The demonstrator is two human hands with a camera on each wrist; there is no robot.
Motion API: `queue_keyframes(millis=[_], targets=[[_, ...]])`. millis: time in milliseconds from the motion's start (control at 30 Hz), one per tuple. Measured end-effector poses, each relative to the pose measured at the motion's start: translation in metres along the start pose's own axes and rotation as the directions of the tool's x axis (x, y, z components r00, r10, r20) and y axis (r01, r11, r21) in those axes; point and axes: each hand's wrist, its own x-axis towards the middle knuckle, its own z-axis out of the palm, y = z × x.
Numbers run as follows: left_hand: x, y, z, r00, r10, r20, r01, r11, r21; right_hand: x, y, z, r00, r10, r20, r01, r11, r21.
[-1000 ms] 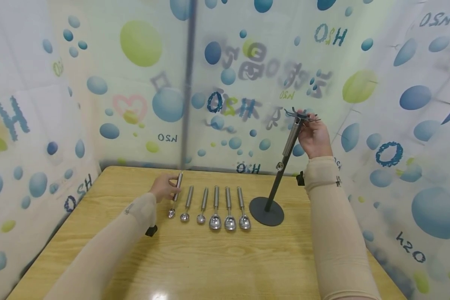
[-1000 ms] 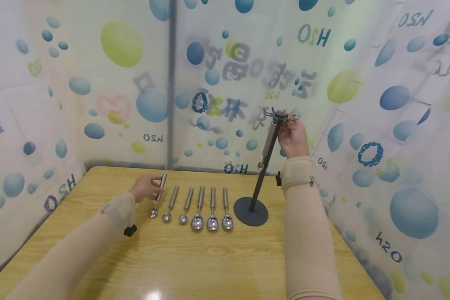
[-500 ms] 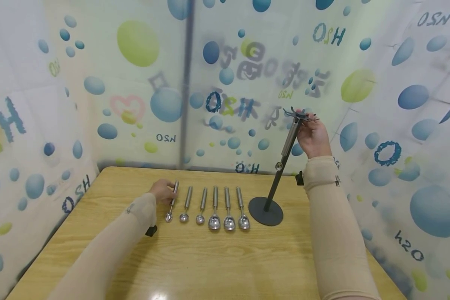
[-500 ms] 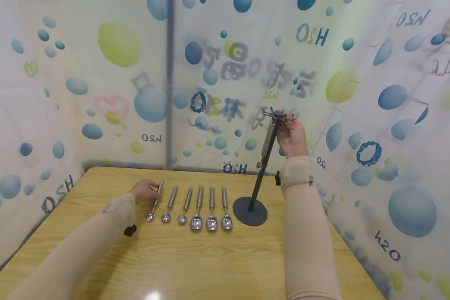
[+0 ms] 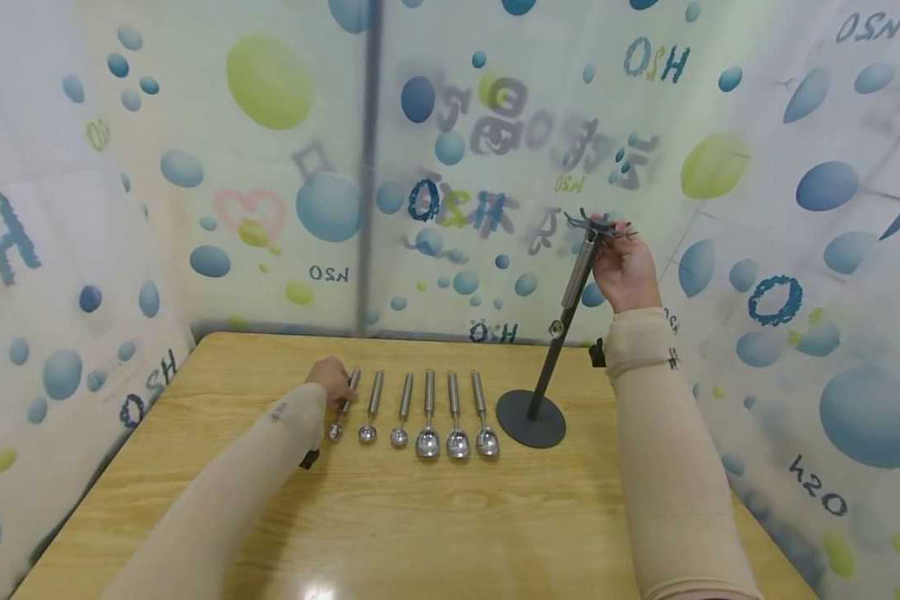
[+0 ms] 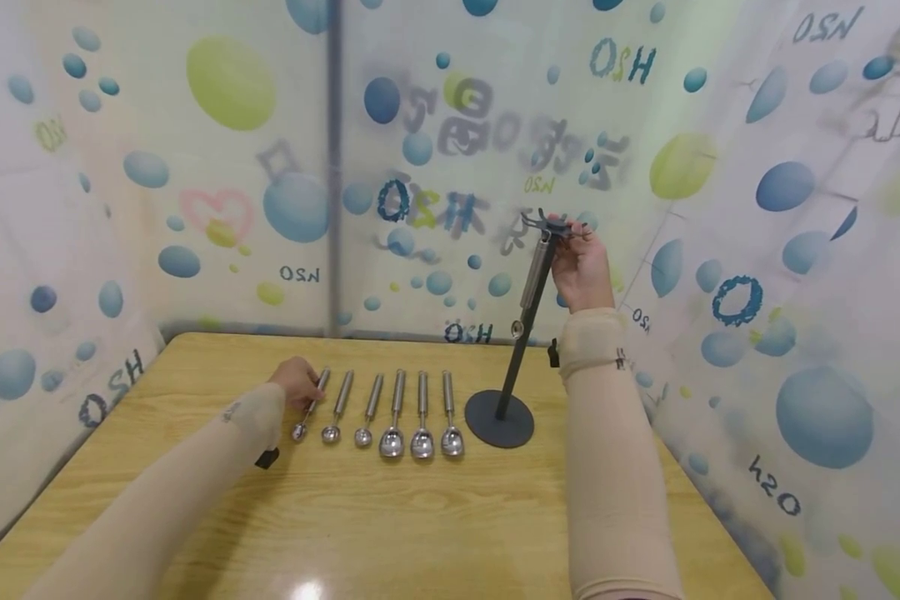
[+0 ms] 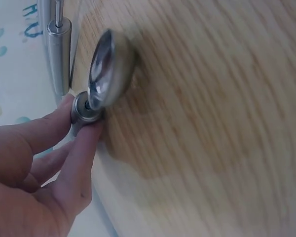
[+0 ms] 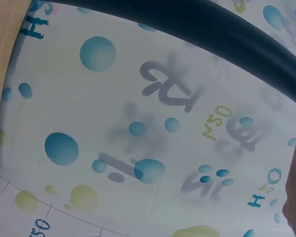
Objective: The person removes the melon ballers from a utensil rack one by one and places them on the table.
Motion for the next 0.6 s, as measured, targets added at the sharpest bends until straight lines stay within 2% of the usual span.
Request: queue_keyframes(millis=[133, 333, 500, 600], targets=[[-0.0004, 0.0011, -0.0001, 1.0, 0.008, -0.012, -0.007, 1.0, 0.025, 0.0, 0.0001, 0.0019, 1.0, -0.003, 0.0, 0.003, 1.0, -0.003], [-0.0019, -0.0012, 0.0012, 0.999, 0.011, -0.038, -0.011, 1.0, 0.005, -0.0001, 0.0008, 0.0018, 1.0, -0.007, 0.009, 0.007, 1.0, -0.004], [-0.0024, -0.0019, -0.0006, 1.0, 0.019, -0.024, -0.019, 1.0, -0.001, -0.0001, 0.001, 0.001, 1.0, 0.003, 0.001, -0.003, 1.0, -0.008], [-0.0026, 0.0001, -0.0044, 0.999, 0.035, -0.024, -0.034, 0.999, 0.035, -0.0004, 0.0, 0.0011, 1.0, 0.005, 0.001, -0.005, 1.0, -0.009]])
